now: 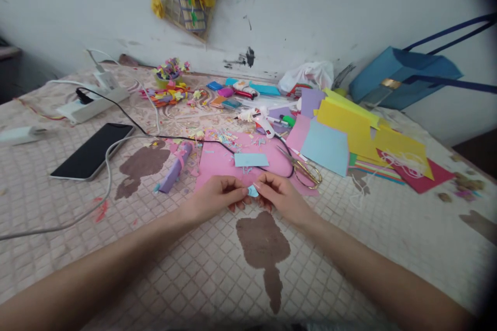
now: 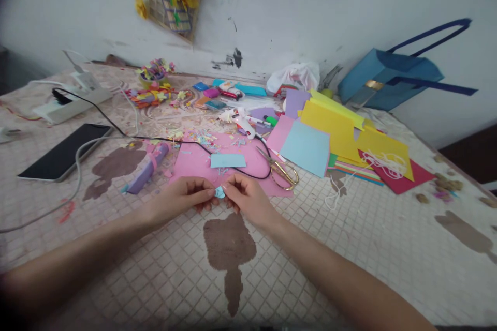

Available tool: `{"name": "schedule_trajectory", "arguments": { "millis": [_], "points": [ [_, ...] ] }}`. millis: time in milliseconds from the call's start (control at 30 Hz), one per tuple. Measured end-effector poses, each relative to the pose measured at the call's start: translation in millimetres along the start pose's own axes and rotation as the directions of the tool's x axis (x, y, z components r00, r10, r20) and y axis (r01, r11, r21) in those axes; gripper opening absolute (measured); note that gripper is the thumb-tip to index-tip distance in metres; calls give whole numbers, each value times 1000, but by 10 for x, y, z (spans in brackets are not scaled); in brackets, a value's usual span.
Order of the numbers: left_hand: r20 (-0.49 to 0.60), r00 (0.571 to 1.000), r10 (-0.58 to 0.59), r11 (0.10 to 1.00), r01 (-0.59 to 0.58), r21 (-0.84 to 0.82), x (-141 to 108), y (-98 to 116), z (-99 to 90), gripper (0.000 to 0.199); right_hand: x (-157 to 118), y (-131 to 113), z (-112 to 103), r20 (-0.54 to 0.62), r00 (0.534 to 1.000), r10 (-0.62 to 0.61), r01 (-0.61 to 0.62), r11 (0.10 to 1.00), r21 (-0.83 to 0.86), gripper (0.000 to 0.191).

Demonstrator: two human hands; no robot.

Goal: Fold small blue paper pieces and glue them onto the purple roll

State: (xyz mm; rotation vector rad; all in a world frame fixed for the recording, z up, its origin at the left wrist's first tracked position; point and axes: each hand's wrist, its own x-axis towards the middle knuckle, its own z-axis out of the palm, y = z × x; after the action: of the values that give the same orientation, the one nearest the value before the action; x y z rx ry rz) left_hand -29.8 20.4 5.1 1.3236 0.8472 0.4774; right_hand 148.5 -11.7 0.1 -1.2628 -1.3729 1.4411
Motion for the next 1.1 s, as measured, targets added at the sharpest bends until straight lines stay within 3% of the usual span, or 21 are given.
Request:
{"name": "schedule_trajectory", "arguments": {
  "millis": [300,800,1100],
  "points": [
    [-11,1000,20,999,-20,-44,1,-20,-22,21,-67,64,34,61,998,-10,6,998,57,24],
    [1,1000,-6,998,6,-68,-40,47,16,28,-87,87,31,-5,1000,-11,11,999,46,26],
    [-23,999,-22,997,20,-77,-22,14,36,24,-81,128,36,45,999,-22,20,998,54,24]
  ]
}}
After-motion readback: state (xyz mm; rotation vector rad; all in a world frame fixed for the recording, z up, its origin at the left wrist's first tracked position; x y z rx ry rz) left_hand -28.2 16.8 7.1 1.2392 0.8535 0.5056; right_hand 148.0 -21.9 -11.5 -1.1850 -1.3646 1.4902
